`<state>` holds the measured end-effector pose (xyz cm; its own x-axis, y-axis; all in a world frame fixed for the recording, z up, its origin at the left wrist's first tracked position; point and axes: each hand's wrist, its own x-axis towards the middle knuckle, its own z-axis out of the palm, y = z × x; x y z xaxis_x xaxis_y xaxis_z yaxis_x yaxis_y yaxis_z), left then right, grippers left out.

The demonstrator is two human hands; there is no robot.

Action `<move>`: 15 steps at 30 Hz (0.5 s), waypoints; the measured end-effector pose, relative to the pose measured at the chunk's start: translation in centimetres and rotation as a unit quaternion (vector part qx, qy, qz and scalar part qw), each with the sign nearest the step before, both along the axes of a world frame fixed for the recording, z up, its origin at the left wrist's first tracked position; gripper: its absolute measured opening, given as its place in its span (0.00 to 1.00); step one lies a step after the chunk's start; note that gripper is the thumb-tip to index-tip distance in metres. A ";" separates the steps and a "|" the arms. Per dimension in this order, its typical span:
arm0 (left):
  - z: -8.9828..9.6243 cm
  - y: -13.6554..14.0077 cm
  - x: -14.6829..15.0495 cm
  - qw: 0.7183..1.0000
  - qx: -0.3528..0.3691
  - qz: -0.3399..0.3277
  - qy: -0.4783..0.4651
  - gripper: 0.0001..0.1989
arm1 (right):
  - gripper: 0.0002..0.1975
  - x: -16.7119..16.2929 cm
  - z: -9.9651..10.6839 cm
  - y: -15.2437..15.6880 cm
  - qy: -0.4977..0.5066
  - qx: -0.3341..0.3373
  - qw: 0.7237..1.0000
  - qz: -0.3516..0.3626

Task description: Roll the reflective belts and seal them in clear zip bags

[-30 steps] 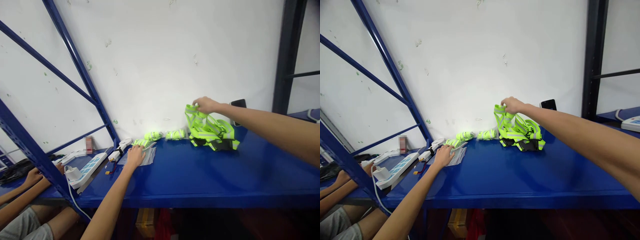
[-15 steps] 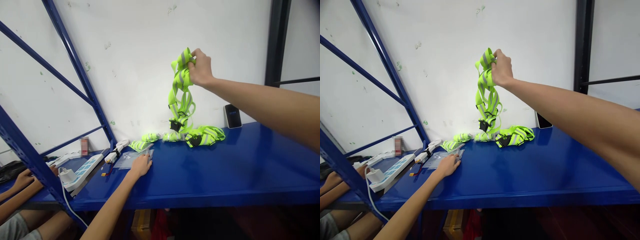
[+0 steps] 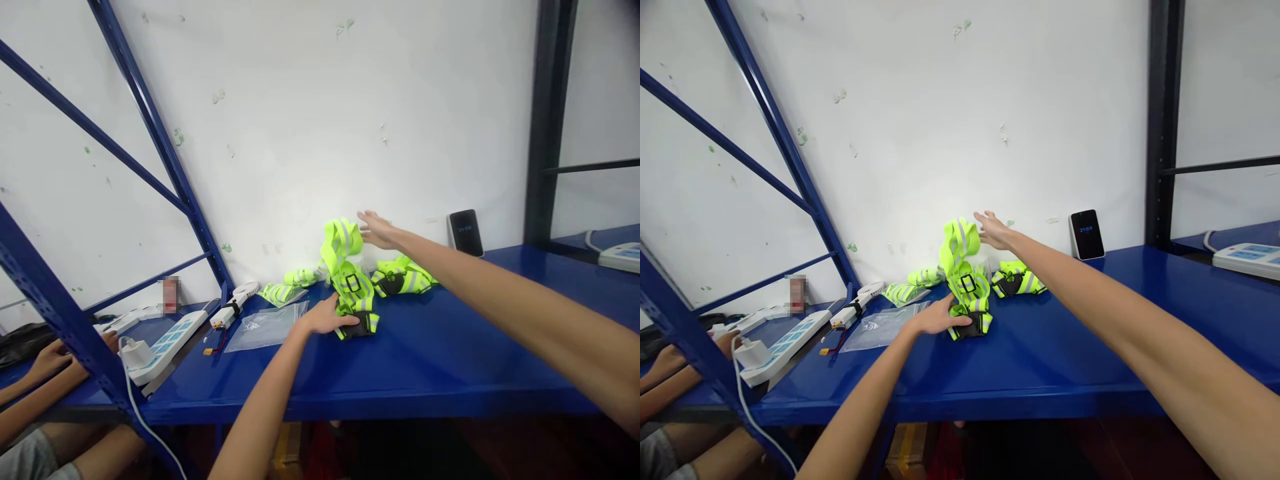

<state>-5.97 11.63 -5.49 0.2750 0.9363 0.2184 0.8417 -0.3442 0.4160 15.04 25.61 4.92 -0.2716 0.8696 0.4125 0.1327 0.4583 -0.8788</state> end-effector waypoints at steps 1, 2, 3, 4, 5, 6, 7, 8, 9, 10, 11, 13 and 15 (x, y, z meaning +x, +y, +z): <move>-0.5 0.7 0.4 1.000 -0.006 -0.001 0.008 0.36 | 0.27 0.3 -1.4 0.2 -0.034 0.008 0.999 -0.023; -0.9 1.5 0.6 1.000 -0.005 -0.002 0.017 0.32 | 0.28 0.6 -2.7 0.3 -0.081 0.040 0.994 -0.055; -1.2 2.2 0.7 1.000 -0.004 -0.007 0.026 0.28 | 0.29 0.9 -3.8 0.2 -0.132 0.093 0.984 -0.071; -1.3 2.8 0.7 1.000 -0.003 -0.011 0.027 0.24 | 0.28 1.0 -4.9 -0.2 -0.164 0.146 0.972 -0.085; -1.4 3.4 0.7 1.000 -0.007 -0.018 0.024 0.21 | 0.26 1.1 -5.8 -0.9 -0.185 0.189 0.960 -0.089; -1.4 4.0 0.5 1.000 -0.014 -0.020 0.019 0.19 | 0.22 1.1 -6.6 -1.9 -0.196 0.222 0.952 -0.082; -1.5 4.4 0.4 1.000 -0.021 -0.016 0.011 0.17 | 0.19 1.0 -7.3 -3.1 -0.203 0.252 0.944 -0.064; -1.7 4.8 0.3 1.000 -0.023 -0.005 -0.002 0.17 | 0.17 0.9 -8.1 -4.6 -0.218 0.285 0.933 -0.029; -2.0 5.0 0.2 1.000 -0.018 0.013 -0.022 0.17 | 0.15 0.8 -8.8 -6.0 -0.250 0.332 0.909 0.013; -2.4 5.2 0.2 0.998 -0.007 0.031 -0.047 0.18 | 0.14 0.7 -9.6 -7.5 -0.287 0.380 0.878 0.045; -2.9 5.2 0.2 0.996 0.009 0.046 -0.079 0.18 | 0.15 0.7 -10.5 -8.8 -0.324 0.418 0.845 0.075; -3.7 5.1 0.2 0.986 0.043 0.064 -0.148 0.19 | 0.18 0.7 -12.0 -10.4 -0.355 0.443 0.819 0.083; -4.1 4.6 0.3 0.973 0.075 0.079 -0.203 0.19 | 0.16 0.9 -13.2 -10.7 -0.352 0.405 0.841 0.067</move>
<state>-5.70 16.28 -9.57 -0.0078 0.9089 0.4170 0.6660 -0.3064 0.6801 15.90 14.94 -8.27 -0.7697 0.3223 0.5510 0.3884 0.9215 0.0035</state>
